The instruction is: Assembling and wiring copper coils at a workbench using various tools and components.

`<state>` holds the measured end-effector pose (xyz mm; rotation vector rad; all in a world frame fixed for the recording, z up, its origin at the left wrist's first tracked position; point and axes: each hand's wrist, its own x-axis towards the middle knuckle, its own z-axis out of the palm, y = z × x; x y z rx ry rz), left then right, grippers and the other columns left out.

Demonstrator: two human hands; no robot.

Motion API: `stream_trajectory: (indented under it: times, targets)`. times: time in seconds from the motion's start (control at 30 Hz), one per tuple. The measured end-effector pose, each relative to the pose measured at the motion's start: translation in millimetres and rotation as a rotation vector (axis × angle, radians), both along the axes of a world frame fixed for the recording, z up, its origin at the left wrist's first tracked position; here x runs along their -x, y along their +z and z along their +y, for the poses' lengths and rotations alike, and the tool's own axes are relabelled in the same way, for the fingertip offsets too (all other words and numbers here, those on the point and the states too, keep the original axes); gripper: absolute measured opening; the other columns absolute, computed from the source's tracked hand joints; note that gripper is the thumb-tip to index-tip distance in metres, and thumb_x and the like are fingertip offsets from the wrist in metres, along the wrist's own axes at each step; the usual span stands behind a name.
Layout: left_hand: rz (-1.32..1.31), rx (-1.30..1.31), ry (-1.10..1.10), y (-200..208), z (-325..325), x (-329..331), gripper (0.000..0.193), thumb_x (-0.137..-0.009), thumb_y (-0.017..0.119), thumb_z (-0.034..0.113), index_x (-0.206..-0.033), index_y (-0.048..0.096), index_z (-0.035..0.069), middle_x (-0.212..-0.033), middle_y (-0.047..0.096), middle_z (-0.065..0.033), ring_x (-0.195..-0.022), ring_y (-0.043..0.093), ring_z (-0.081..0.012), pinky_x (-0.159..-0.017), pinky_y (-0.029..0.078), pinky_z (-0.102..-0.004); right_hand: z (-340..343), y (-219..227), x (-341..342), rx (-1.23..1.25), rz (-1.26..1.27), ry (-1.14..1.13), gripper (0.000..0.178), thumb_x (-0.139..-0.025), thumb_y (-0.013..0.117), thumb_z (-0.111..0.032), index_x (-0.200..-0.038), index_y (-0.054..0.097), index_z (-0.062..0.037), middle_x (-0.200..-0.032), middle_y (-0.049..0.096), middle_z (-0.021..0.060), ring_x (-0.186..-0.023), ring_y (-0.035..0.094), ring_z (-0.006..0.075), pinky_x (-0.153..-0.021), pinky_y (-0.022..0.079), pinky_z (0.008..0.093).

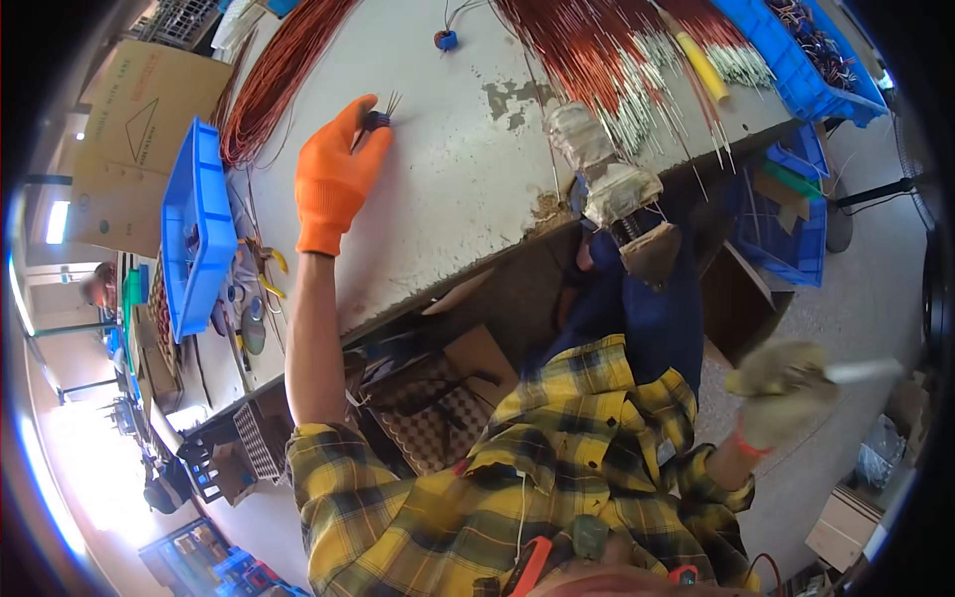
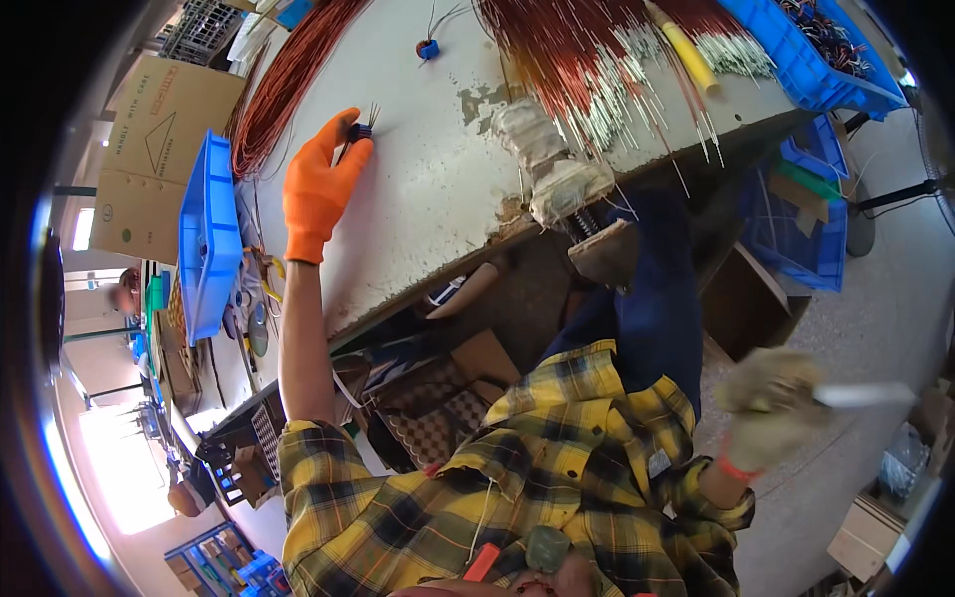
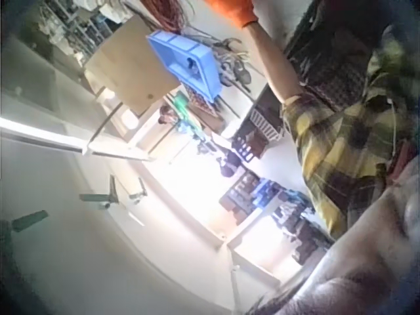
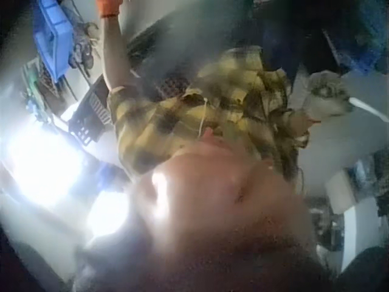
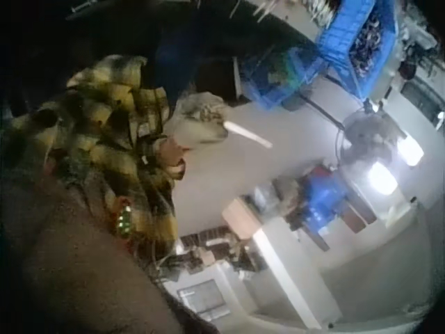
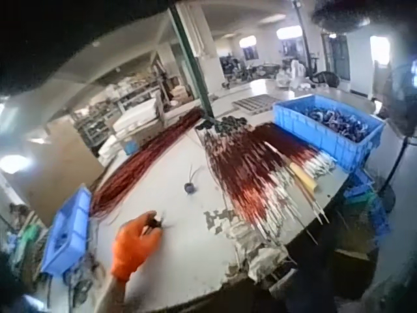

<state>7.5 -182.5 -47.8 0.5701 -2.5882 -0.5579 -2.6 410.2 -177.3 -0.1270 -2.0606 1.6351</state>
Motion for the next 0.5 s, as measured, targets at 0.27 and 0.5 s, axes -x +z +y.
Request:
stream_trajectory:
  times: [0.27,0.5]
  targets:
    - [0.142,0.325,-0.41,55.3,146.9,-39.9,0.061,-0.078,0.081,0.001,-0.137,0.067,0.005,-0.114,0.078,-0.0082,-0.112,0.071,-0.0293,-0.112,0.046,-0.0472,-196.6,129.6,-1.1,-0.072,-0.3,0.812,0.03,-0.091,0.086,-0.014,-0.113,0.072,-0.0006,-0.066,0.067,0.003,-0.054,0.057,0.004,-0.052,0.049,0.026]
    - [0.21,0.475,-0.644,46.5,199.5,-43.9,0.051,-0.072,0.085,0.005,-0.122,0.074,0.007,-0.11,0.078,-0.0047,-0.11,0.072,-0.0245,-0.108,0.05,-0.0499,-213.3,133.3,18.2,-0.186,-0.044,0.689,0.021,-0.091,0.084,-0.018,-0.102,0.075,-0.0023,-0.07,0.069,0.0042,-0.06,0.062,0.0068,-0.055,0.05,0.0248]
